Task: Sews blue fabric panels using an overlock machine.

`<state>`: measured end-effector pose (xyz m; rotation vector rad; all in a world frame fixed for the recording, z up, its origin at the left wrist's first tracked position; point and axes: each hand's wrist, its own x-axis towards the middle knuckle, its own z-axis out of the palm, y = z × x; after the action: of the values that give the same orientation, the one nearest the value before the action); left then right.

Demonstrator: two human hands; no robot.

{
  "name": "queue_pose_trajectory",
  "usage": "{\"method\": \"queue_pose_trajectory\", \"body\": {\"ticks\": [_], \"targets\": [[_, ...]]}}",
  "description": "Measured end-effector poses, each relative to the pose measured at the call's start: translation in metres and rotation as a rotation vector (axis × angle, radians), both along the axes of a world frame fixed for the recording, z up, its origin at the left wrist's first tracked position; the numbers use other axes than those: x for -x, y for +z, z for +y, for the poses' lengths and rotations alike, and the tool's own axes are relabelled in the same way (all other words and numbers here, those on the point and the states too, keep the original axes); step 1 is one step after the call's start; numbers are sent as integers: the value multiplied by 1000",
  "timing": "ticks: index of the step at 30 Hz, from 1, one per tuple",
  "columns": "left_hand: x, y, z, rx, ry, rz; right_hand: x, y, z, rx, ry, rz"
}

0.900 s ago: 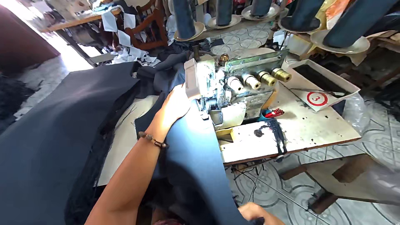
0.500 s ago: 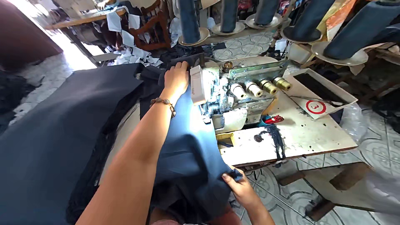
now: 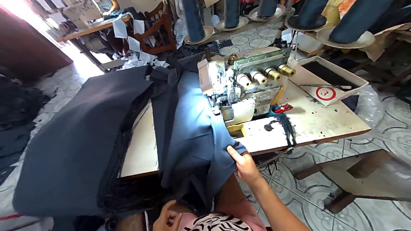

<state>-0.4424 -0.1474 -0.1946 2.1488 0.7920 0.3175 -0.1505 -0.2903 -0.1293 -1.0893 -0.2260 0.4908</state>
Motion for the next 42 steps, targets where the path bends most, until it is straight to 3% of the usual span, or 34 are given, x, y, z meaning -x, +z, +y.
{"method": "queue_pose_trajectory", "body": {"ticks": [2,4,6,9,12,14,17,21,25,29,32,34,37,39,41,42], "targets": [[-10,-6,8,229,166,5,1,3,2,4,-15,12],[-44,-6,21,252,218,-102,3,7,3,16,-27,26],[-85,-3,28,280,179,-114,5,13,4,35,-33,39],[-120,7,28,507,-26,172,7,20,-2,44,-17,20],[-99,15,41,532,-160,327,0,16,-20,72,85,-131],[-68,35,55,510,-80,217,-4,14,-33,122,171,-160],[-38,93,75,305,11,64,-9,13,-33,32,286,-70],[-61,169,123,-299,57,27,-11,18,4,-197,237,115],[-148,225,200,-642,78,1,-14,31,46,-324,174,240],[-253,280,199,-713,123,-34,-17,40,61,-216,256,63],[-286,270,206,-676,-32,-149,-23,35,47,-1,389,-222],[-272,255,199,-655,-147,-124,-28,29,27,183,303,-524],[-194,217,144,-659,-321,357,-55,4,-7,393,43,-1044],[-156,191,103,-453,-452,782,-74,-7,-23,535,21,-1216],[-151,165,98,-361,-483,922,-83,-15,-23,654,84,-1297],[-159,156,112,-377,-490,887,-85,-18,-19,706,107,-1332]]}}
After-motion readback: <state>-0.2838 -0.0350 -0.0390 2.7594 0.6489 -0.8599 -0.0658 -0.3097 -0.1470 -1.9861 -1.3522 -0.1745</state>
